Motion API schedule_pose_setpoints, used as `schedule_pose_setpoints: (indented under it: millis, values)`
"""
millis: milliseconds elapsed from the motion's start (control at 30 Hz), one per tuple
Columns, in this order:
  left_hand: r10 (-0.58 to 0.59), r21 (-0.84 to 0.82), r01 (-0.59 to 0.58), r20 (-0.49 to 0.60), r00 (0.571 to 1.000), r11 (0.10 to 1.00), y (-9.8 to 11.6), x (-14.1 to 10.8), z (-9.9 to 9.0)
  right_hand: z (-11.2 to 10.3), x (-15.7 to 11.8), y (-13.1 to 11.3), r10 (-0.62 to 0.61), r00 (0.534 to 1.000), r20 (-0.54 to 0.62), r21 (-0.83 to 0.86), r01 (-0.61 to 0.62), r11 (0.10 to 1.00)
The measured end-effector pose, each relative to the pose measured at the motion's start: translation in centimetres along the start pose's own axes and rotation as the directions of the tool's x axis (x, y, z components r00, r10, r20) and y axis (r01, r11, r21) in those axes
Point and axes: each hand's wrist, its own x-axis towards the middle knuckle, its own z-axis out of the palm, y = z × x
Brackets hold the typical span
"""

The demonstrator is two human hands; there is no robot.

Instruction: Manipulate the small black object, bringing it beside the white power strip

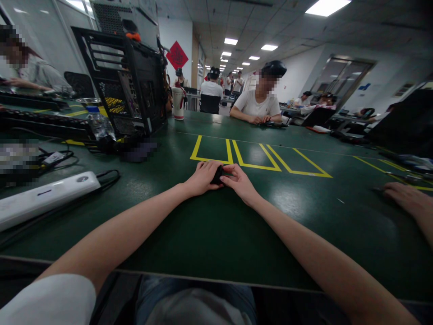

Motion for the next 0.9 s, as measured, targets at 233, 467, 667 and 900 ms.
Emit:
schedule_pose_setpoints:
  millis: [233, 467, 667, 900]
  values:
    - [-0.001, -0.001, 0.001, 0.007, 1.000, 1.000, 0.09, 0.01, -0.20, -0.32, 0.00, -0.03, 0.034, 0.996, 0.077, 0.012, -0.035, 0.999]
    - [-0.002, -0.006, 0.002, 0.010, 1.000, 1.000, 0.06, 0.04, -0.16, -0.09, -0.13, 0.25, -0.030, 0.999, 0.031, -0.008, 0.030, 1.000]
    - [-0.006, -0.005, 0.006, 0.010, 1.000, 1.000, 0.16, 0.06, -0.17, -0.06, 0.09, 0.10, 0.005, 1.000, 0.011, -0.031, -0.004, 1.000]
    - [0.000, -0.009, 0.000, 0.013, 1.000, 1.000, 0.23, -0.02, -0.27, -0.14, -0.25, -0.27, 0.001, 0.996, 0.086, 0.006, -0.002, 1.000]
